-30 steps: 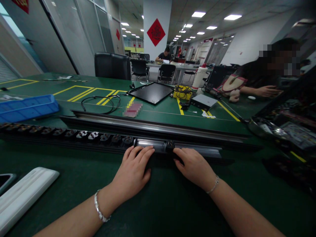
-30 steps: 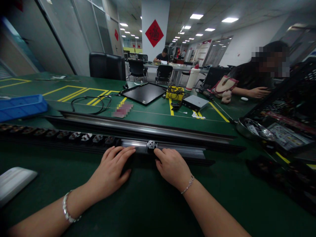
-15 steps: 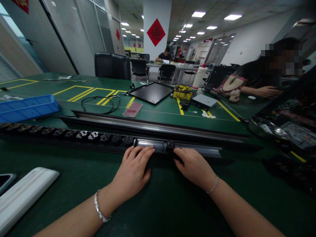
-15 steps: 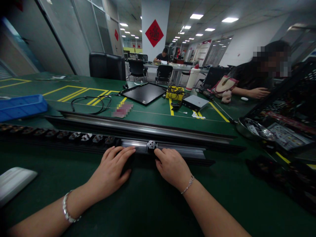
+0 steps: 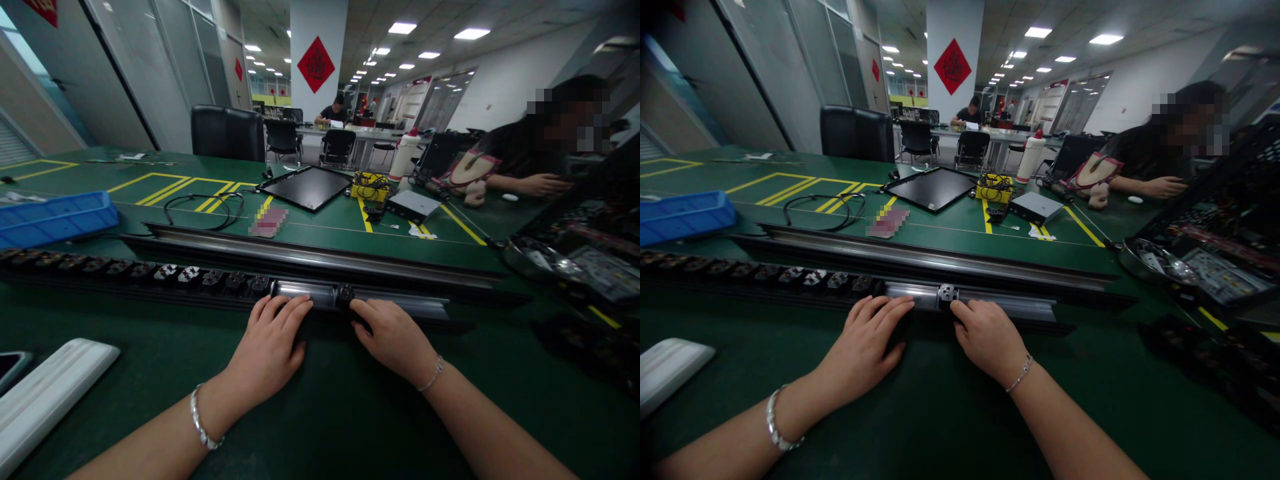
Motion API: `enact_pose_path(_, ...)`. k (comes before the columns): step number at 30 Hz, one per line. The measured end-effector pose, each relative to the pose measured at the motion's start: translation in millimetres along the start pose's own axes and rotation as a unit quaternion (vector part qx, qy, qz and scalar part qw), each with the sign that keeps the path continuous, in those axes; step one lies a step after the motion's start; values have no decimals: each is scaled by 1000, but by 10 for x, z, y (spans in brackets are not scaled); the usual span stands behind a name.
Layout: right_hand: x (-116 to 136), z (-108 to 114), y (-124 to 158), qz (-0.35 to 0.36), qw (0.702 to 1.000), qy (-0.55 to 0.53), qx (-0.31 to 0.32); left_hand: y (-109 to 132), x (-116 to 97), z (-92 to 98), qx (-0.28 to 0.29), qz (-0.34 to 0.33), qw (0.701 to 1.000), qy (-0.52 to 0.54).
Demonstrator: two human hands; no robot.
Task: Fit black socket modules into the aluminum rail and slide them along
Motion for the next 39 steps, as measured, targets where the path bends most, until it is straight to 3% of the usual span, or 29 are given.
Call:
enact_pose_path(17,8,-7,3,-17,1000,-7,8,6,4,2,8,5,1000,5)
enact_pose_path(32,2,-55,48,-40,994,-23,-97,3,21,-22,-4,-8,1000,-5)
enact_pose_path(39,-54,-36,37,-9,998,-9,-68,3,39,-23,-5,-17,1000,-15)
Point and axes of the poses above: each hand's wrist, its own y-axis away from the middle knuckle, its own z-axis out of the back of the hand, x = y × z, the point moved 1 cm from there along -y, towards the middle knuckle, and after that the axes turned 11 degrees about y, right-handed, at the moved point
